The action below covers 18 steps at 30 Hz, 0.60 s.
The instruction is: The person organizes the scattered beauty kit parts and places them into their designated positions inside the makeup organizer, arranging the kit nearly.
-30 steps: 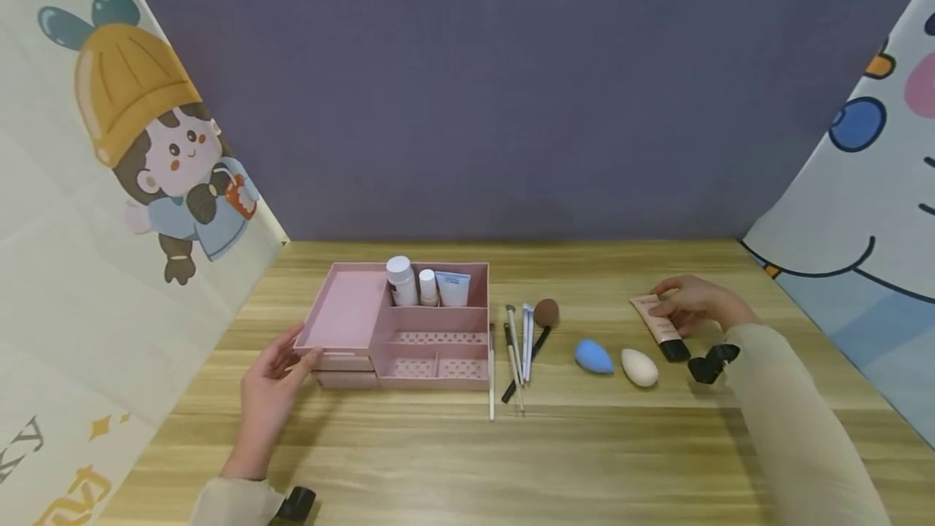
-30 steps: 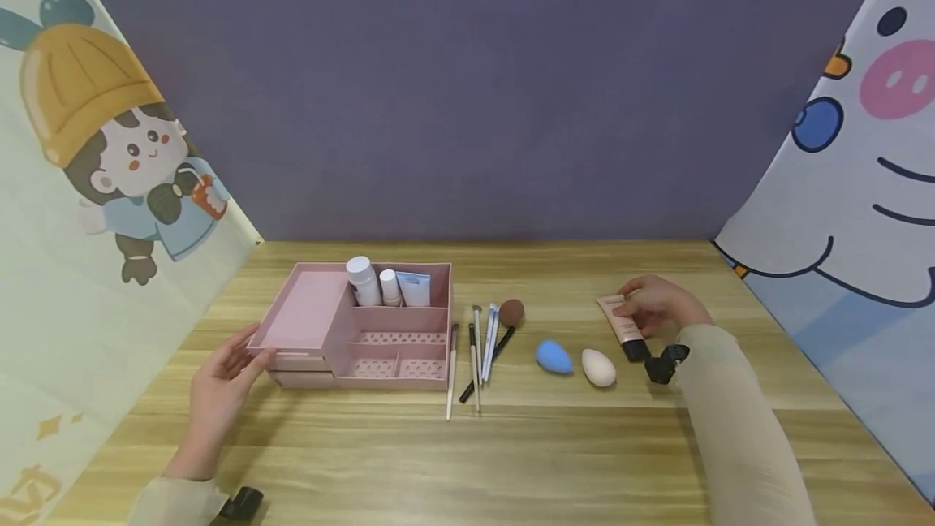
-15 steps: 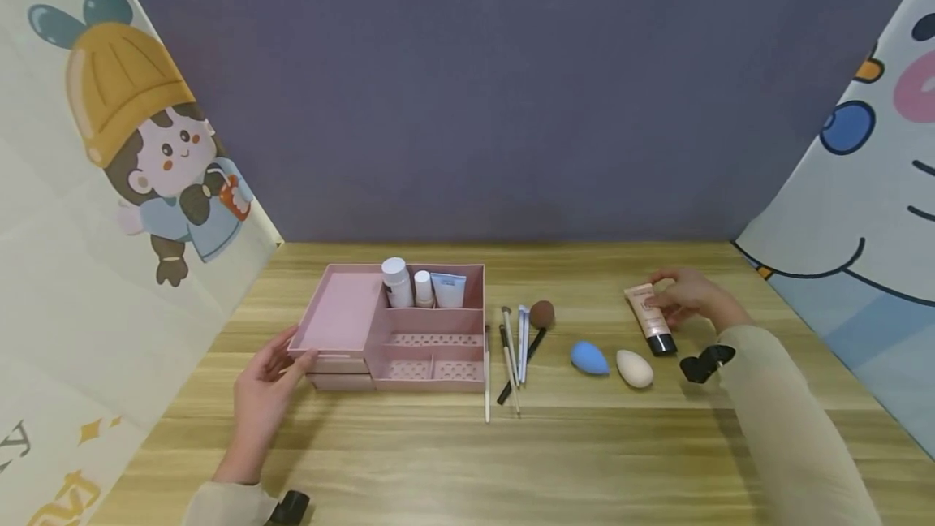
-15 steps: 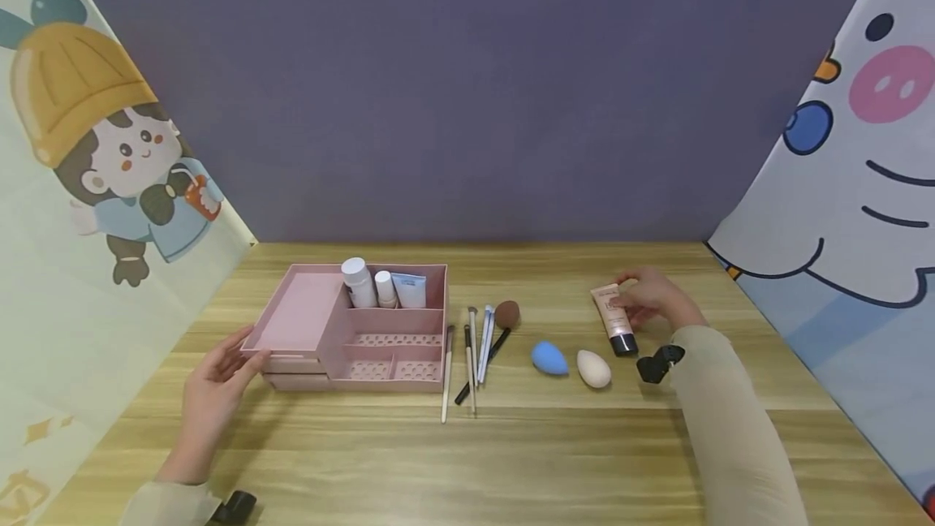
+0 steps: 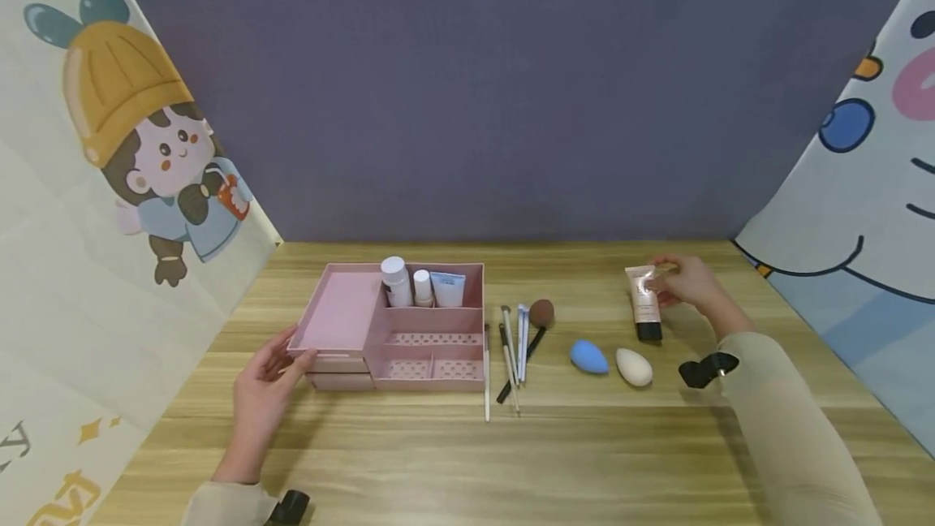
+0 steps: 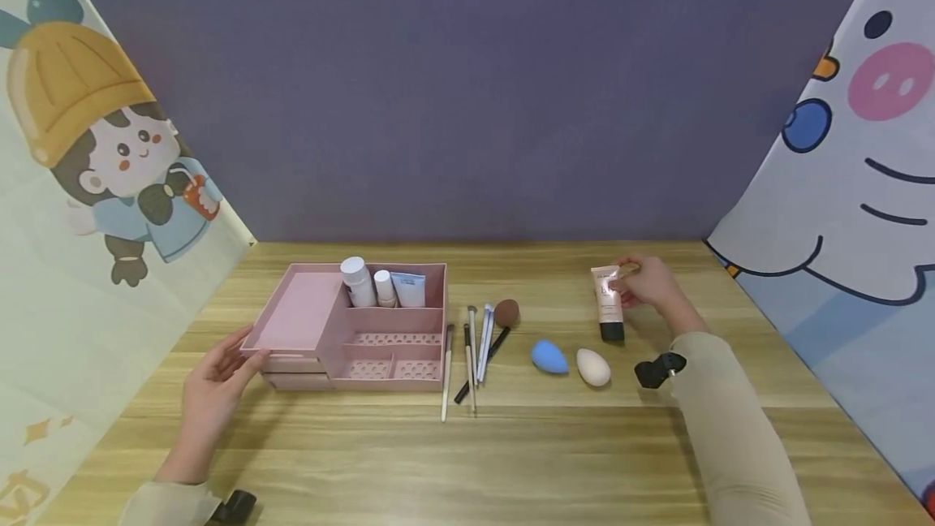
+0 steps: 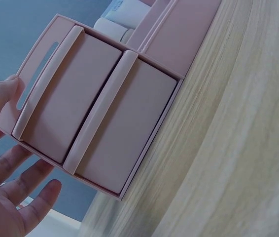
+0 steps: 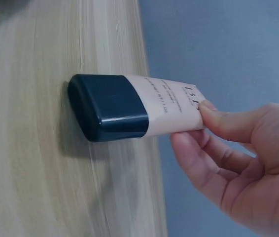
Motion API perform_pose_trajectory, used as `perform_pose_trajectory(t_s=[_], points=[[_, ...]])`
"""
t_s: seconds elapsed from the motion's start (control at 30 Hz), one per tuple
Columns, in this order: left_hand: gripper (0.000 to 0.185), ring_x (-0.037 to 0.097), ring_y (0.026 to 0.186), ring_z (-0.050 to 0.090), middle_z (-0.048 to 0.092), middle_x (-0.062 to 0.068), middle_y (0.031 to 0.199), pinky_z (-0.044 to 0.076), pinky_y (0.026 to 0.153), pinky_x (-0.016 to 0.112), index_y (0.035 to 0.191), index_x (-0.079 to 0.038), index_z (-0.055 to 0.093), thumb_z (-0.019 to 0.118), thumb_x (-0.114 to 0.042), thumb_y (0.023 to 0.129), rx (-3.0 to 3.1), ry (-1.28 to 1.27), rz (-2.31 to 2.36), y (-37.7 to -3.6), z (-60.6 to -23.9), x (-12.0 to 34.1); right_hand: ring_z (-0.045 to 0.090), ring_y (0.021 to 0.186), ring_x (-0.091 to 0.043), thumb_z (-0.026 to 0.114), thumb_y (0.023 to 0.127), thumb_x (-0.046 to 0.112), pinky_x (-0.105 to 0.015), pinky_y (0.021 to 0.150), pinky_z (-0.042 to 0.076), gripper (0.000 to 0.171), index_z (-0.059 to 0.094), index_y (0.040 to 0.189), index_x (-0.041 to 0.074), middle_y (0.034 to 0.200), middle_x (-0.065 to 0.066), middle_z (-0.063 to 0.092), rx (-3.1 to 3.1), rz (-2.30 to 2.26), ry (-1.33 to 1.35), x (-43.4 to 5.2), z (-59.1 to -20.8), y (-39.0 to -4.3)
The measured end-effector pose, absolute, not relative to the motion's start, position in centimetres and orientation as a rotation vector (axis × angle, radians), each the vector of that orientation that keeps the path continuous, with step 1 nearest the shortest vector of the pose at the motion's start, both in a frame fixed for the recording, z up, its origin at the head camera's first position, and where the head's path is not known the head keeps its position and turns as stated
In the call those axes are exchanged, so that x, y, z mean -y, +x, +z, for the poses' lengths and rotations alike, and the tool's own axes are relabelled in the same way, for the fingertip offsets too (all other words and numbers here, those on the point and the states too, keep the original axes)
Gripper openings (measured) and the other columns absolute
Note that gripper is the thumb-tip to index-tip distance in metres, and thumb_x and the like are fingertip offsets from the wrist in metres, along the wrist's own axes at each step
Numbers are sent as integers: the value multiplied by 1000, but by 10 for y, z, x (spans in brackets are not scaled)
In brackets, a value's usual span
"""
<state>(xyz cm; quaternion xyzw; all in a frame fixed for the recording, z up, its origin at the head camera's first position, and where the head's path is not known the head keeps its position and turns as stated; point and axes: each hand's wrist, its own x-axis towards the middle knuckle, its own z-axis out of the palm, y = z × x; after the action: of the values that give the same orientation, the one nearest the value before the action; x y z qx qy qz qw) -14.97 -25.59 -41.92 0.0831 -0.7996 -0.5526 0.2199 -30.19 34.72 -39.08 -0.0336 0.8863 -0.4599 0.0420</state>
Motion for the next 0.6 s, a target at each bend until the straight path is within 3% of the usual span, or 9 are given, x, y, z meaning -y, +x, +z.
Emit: perform_pose_trajectory(t_s=[0.33, 0.6], points=[[45, -9, 88, 61, 62, -27, 102, 48, 76, 8, 132, -4, 63, 76, -11, 89, 2199, 244, -1531, -149, -420, 257, 68, 61, -20, 67, 92, 0, -40, 61, 60, 45, 48, 131, -13, 101, -32, 66, -2877, -1477, -145, -325, -376, -295], [45, -9, 88, 61, 62, -29, 101, 48, 76, 8, 132, -2, 62, 76, -8, 89, 2187, 230, -1538, -149, -420, 255, 70, 67, -22, 67, 95, 6, -31, 59, 59, 40, 52, 130, -6, 103, -30, 66, -2924, -1509, -188, -301, -358, -288]])
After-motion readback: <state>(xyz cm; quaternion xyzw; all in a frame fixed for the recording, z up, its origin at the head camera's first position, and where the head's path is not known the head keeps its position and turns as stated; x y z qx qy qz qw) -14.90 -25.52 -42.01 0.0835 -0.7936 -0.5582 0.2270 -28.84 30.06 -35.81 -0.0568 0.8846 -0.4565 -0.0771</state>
